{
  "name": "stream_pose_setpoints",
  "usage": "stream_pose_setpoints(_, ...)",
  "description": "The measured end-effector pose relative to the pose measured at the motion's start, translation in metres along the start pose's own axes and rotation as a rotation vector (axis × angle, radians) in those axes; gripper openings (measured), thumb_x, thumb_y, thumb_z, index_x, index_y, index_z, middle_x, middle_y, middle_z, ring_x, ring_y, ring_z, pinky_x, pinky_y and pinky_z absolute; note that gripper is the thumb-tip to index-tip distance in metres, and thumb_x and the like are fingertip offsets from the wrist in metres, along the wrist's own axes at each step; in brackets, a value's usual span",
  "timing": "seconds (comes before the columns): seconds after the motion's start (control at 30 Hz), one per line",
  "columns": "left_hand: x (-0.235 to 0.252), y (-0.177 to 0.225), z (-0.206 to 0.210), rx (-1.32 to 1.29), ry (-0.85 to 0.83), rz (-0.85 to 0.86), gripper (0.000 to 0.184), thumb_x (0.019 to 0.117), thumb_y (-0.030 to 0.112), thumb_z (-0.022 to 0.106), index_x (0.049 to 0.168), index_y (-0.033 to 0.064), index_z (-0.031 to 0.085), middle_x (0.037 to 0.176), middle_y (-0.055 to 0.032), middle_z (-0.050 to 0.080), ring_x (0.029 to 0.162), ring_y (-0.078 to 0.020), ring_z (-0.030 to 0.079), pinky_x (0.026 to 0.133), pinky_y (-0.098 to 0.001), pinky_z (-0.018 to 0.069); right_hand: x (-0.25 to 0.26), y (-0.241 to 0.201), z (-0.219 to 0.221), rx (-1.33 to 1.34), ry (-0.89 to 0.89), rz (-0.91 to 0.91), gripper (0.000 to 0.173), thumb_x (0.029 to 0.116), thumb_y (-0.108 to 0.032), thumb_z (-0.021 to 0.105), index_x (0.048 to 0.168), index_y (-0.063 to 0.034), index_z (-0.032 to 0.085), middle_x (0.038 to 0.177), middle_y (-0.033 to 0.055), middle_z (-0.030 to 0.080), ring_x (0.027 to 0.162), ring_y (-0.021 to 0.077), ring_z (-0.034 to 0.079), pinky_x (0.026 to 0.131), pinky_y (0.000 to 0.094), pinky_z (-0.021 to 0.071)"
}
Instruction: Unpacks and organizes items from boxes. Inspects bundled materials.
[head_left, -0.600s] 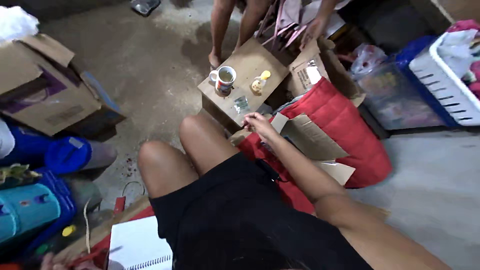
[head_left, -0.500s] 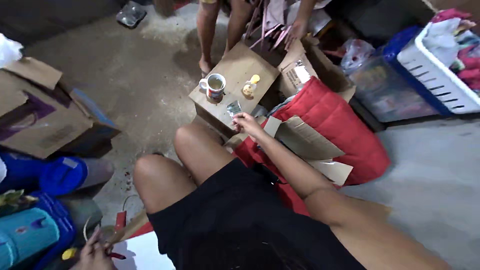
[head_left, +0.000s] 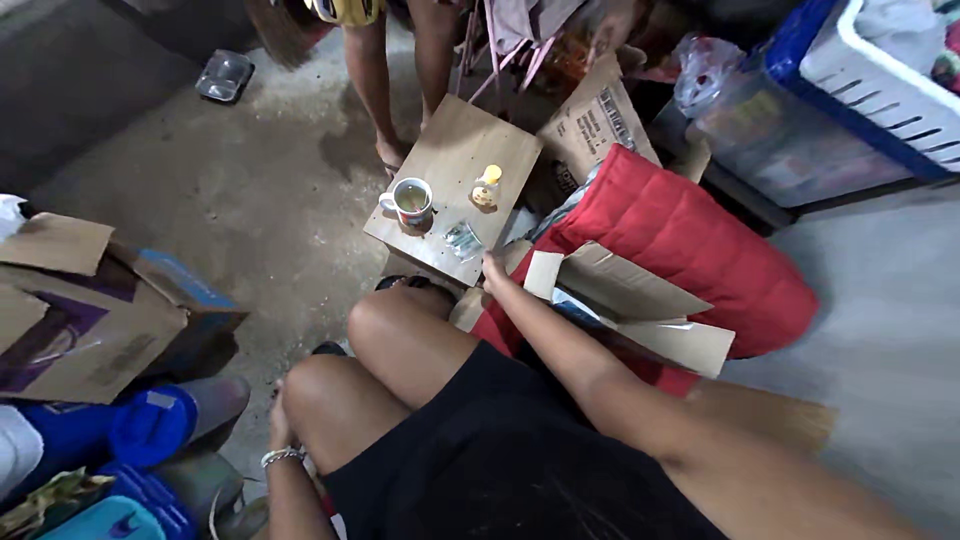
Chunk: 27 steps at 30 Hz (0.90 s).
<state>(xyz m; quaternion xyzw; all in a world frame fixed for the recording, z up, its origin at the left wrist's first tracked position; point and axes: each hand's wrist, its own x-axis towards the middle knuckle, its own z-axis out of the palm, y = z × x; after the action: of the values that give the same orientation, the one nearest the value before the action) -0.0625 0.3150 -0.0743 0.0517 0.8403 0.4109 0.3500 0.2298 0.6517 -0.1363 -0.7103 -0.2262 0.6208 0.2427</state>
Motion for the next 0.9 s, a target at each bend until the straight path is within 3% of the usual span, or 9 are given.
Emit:
stream_pose_setpoints(0.1, 0.004, -0.009, -0.004, 0.108, -0.04, -0.003, 0.051, 0.1135, 0.023, 0.02, 0.148, -0.0087, 0.039, 0.148, -0.0277, 0.047, 0.136, -0.0287, 0.046, 0.115, -0.0418, 0.0336, 0.002, 0.008, 0.003, 0.012, -0.018, -0.036, 0.049, 0.1131, -0.031, 0.038, 0.15, 0.0012, 0.041, 0.147, 0.0283, 0.048, 0.134, 0.0385, 0.051, 0.107, 0.0552, 0.0446)
stream_pose_setpoints(0.2, -0.006, -0.004, 0.004, 0.095, 0.012, -0.038, 0.049, 0.1134, 0.019, 0.021, 0.146, -0.0116, 0.04, 0.146, -0.03, 0.047, 0.133, -0.0288, 0.046, 0.113, -0.0404, 0.0332, 0.005, 0.014, 0.002, 0.162, -0.051, -0.066, 0.045, 0.1131, -0.026, 0.039, 0.152, -0.0037, 0.039, 0.151, 0.0242, 0.045, 0.136, 0.0346, 0.05, 0.109, 0.0535, 0.0439)
stream_pose_setpoints(0.3, -0.011, -0.001, 0.01, 0.11, 0.041, -0.055, 0.049, 0.1138, 0.02, 0.022, 0.148, -0.0107, 0.039, 0.151, -0.0296, 0.044, 0.14, -0.0306, 0.043, 0.117, -0.0412, 0.0306, 0.014, 0.021, 0.007, 0.164, -0.022, -0.085, 0.044, 0.1133, -0.025, 0.037, 0.152, -0.0037, 0.04, 0.152, 0.0233, 0.045, 0.137, 0.0341, 0.048, 0.11, 0.0533, 0.0428)
stream_pose_setpoints(0.47, 0.003, -0.042, 0.004, -0.054, 0.04, 0.102, 0.05, 0.1127, 0.024, 0.021, 0.149, -0.0045, 0.041, 0.148, -0.0217, 0.049, 0.135, -0.0229, 0.048, 0.114, -0.0379, 0.0367, -0.004, 0.029, 0.019, 0.178, 0.039, -0.083, 0.043, 0.1131, -0.024, 0.038, 0.147, 0.0029, 0.043, 0.146, 0.0281, 0.048, 0.133, 0.0369, 0.051, 0.108, 0.0532, 0.0438)
stream_pose_setpoints(0.7, -0.012, -0.055, -0.01, 0.045, 0.12, 0.188, 0.048, 0.1122, 0.02, 0.027, 0.148, -0.009, 0.041, 0.148, -0.028, 0.049, 0.138, -0.0304, 0.048, 0.117, -0.042, 0.0342, -0.021, 0.055, 0.025, 0.093, 0.108, -0.113, 0.038, 0.1129, -0.023, 0.037, 0.133, 0.0052, 0.052, 0.125, 0.0263, 0.057, 0.112, 0.0329, 0.057, 0.098, 0.0496, 0.0473)
stream_pose_setpoints(0.9, -0.047, -0.039, -0.015, 0.067, 0.151, 0.093, 0.043, 0.11, 0.015, 0.037, 0.143, -0.0108, 0.044, 0.14, -0.03, 0.052, 0.128, -0.0286, 0.053, 0.11, -0.0422, 0.0403, -0.041, 0.069, 0.026, 0.126, 0.105, -0.048, 0.042, 0.113, -0.029, 0.037, 0.139, 0.0021, 0.049, 0.134, 0.0272, 0.055, 0.121, 0.036, 0.055, 0.101, 0.0529, 0.0458)
